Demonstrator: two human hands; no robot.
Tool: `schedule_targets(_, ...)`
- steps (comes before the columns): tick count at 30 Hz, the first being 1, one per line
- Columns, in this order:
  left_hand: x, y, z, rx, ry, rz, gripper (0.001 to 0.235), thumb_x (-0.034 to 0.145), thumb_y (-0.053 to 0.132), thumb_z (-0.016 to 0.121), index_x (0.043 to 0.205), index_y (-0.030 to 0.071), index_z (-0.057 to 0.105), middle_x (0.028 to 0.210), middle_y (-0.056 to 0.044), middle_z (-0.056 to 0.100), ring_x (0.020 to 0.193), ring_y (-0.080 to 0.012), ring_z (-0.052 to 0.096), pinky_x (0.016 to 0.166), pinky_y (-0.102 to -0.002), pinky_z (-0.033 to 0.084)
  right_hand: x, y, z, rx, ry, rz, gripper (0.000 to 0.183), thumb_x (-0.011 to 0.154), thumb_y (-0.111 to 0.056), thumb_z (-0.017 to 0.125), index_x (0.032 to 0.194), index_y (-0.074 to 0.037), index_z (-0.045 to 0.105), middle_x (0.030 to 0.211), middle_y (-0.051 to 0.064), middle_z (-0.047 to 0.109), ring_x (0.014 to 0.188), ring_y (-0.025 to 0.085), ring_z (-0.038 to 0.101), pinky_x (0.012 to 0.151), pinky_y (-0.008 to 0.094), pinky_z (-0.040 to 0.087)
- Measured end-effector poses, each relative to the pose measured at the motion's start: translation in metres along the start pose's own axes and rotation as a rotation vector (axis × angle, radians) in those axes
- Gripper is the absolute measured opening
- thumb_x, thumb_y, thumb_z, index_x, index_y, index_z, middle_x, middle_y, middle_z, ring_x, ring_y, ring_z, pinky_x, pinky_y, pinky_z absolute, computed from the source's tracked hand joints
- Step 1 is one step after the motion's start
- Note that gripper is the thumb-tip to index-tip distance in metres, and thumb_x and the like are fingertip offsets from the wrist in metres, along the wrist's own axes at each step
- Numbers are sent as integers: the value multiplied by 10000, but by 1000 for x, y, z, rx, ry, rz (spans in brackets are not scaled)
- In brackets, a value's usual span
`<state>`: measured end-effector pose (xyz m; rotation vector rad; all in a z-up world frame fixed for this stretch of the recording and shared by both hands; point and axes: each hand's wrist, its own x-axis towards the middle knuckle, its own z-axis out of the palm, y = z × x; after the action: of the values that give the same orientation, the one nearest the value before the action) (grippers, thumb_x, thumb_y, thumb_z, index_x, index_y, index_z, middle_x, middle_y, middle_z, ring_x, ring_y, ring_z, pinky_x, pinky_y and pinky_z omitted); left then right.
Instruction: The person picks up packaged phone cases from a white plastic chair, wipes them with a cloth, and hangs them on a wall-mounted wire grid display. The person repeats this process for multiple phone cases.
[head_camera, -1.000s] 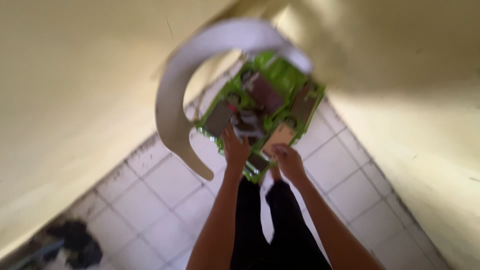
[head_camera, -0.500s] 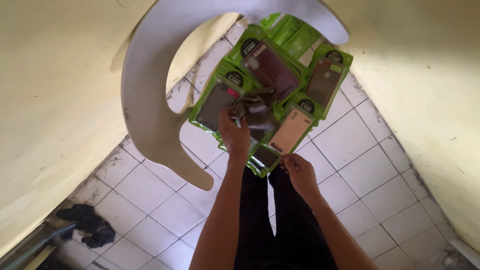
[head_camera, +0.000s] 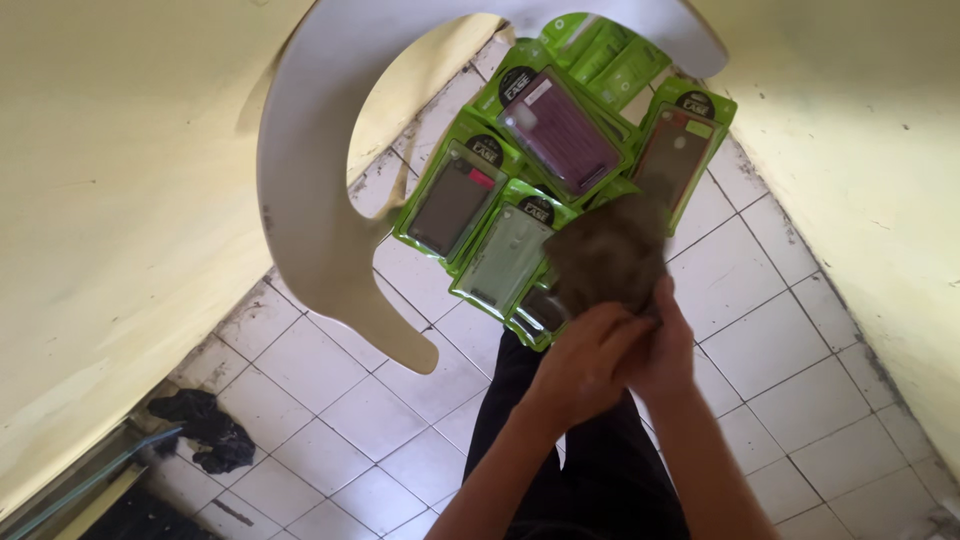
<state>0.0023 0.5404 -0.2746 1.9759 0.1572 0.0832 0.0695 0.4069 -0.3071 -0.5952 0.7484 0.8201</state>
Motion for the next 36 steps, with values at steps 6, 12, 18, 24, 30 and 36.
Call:
schedule_targets(6, 5, -61, 19, 380, 304, -357, 533, 933, 142, 750, 1413, 60, 533, 1479, -244, 471, 1372, -442, 492, 1098, -581, 418, 6, -47, -16, -105, 152, -188, 544, 1055, -266, 498, 1535, -38, 382, 1543, 145, 515, 1420, 324, 512, 1198, 505, 412)
schedule_targets(12, 4, -143, 16, 642, 71, -613, 1065, 734, 380, 885, 1556, 144, 251, 1508, -308, 230, 1413, -512, 253, 1135, -685, 245, -10, -55, -22, -118, 249, -173, 528, 1042, -228, 498, 1522, -38, 388, 1541, 144, 503, 1414, 326, 500, 1181, 511, 414)
schedule_targets(18, -8, -144, 12, 646, 51, -652, 1020, 746, 344, 884, 1556, 212, 280, 1443, -252, 281, 1400, -466, 279, 1161, -717, 204, -25, -35, -31, -166, 303, -131, 505, 1038, -179, 497, 1510, -30, 399, 1538, 145, 498, 1403, 313, 503, 1170, 498, 420)
schedule_targets(24, 3, -124, -1, 557, 180, -572, 958, 722, 216, 810, 1545, 220, 320, 1365, -236, 333, 1270, -467, 375, 1111, -660, 355, -32, -31, -27, -182, 288, -94, 521, 1026, -191, 492, 1503, -7, 388, 1522, 152, 517, 1382, 319, 526, 1156, 505, 432)
schedule_targets(30, -9, -83, -19, -137, 147, -655, 957, 768, 213, 655, 1622, 235, 225, 1501, -216, 285, 1389, -448, 378, 1085, -584, 417, -51, -35, -19, -158, 254, -177, 526, 1035, -172, 514, 1515, 3, 390, 1508, 138, 528, 1364, 279, 545, 1152, 456, 449)
schedule_targets(36, -43, -5, -37, -1722, -256, -496, 825, 979, 284, 558, 1673, -9, 221, 1534, -297, 436, 1304, -470, 543, 1104, -529, 484, -104, -24, 56, -1063, 278, -573, 535, 983, -91, 609, 1491, -9, 462, 1364, 147, 605, 1216, 304, 604, 1015, 419, 495)
